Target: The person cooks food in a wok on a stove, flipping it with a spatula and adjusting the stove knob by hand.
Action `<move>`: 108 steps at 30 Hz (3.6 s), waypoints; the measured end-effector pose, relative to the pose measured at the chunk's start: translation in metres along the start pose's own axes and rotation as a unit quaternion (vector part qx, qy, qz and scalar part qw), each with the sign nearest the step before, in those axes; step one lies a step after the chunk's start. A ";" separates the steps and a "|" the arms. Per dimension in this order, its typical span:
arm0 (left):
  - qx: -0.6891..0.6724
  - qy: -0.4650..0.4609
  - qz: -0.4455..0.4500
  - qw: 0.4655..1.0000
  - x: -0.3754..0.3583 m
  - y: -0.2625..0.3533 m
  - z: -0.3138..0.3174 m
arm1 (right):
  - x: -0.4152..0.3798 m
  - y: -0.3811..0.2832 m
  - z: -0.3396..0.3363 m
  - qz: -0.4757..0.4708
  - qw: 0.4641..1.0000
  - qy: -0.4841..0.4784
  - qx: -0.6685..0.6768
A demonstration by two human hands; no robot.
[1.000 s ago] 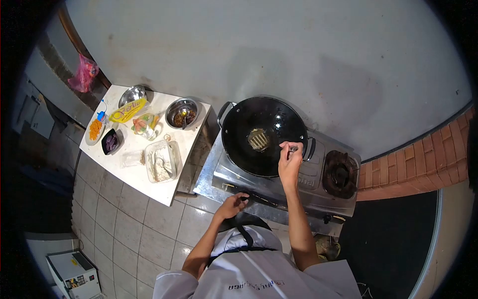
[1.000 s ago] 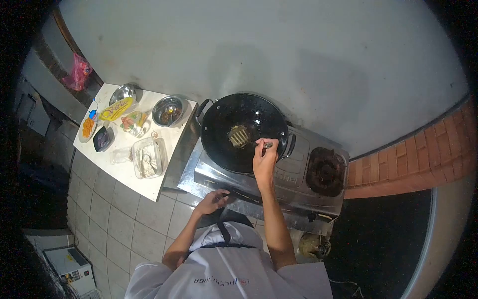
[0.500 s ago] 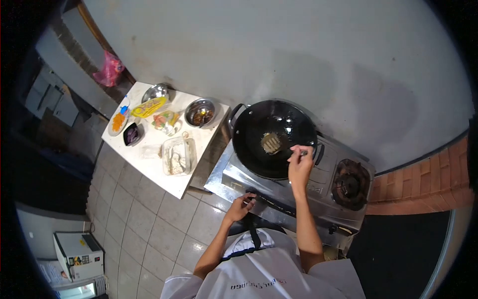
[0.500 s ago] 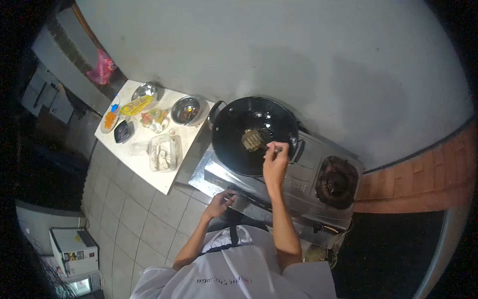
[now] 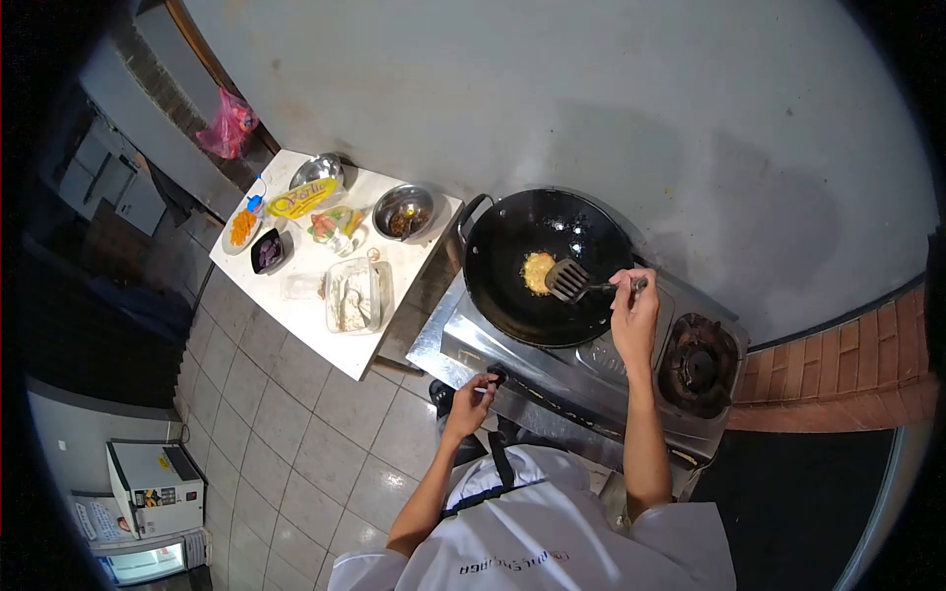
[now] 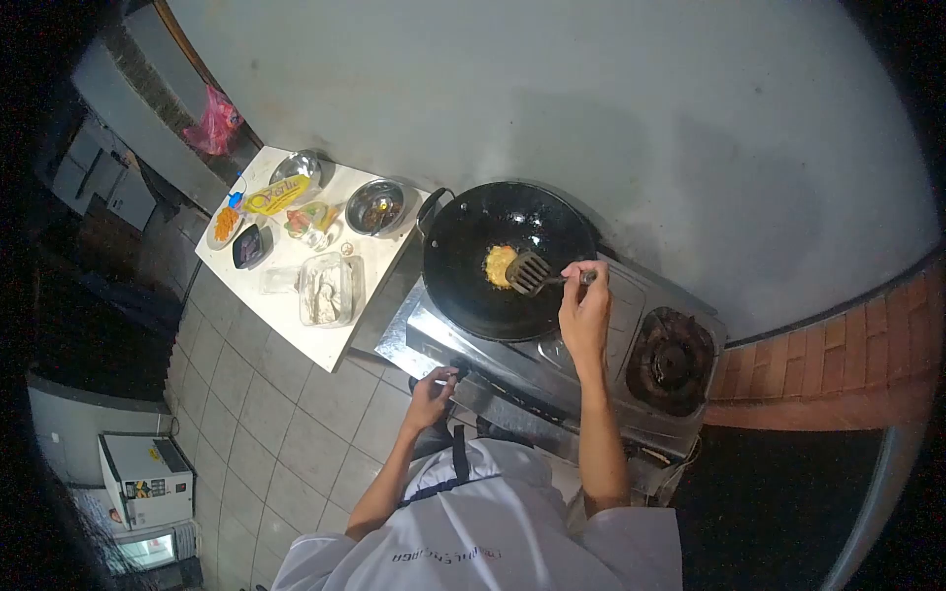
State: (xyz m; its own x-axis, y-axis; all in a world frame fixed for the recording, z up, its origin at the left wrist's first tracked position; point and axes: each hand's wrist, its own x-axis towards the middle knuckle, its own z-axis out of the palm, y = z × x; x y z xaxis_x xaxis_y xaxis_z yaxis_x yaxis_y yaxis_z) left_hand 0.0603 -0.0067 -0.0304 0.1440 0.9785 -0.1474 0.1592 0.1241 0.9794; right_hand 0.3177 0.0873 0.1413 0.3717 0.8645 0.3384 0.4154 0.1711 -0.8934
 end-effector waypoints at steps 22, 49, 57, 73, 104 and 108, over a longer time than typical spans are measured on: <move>0.004 0.013 -0.003 1.000 0.003 -0.005 0.003 | -0.009 0.023 0.028 -0.010 0.999 0.035 -0.007; 0.006 0.047 -0.019 0.999 0.005 0.005 0.006 | -0.010 0.010 0.028 -0.043 0.998 -0.005 -0.051; 0.002 0.056 -0.035 0.998 0.004 0.006 0.007 | 0.005 -0.015 -0.005 -0.041 0.998 0.028 0.048; -0.021 0.072 -0.045 0.996 0.007 0.000 0.009 | 0.024 0.001 -0.009 -0.044 0.991 -0.072 -0.099; -0.014 0.060 -0.059 0.996 0.006 0.000 0.009 | 0.028 -0.056 0.045 -0.134 0.985 -0.109 -0.005; -0.007 0.057 -0.057 0.997 0.005 -0.003 0.008 | 0.029 -0.040 0.036 -0.139 0.988 -0.059 -0.024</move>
State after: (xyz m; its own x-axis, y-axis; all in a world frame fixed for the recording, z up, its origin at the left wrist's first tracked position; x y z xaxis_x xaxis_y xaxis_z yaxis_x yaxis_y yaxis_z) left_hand 0.0682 -0.0036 -0.0347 0.0149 0.9704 -0.2412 0.1540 0.2362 0.9594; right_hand 0.2819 0.1223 0.1759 0.1388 0.8366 0.5300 0.5274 0.3905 -0.7546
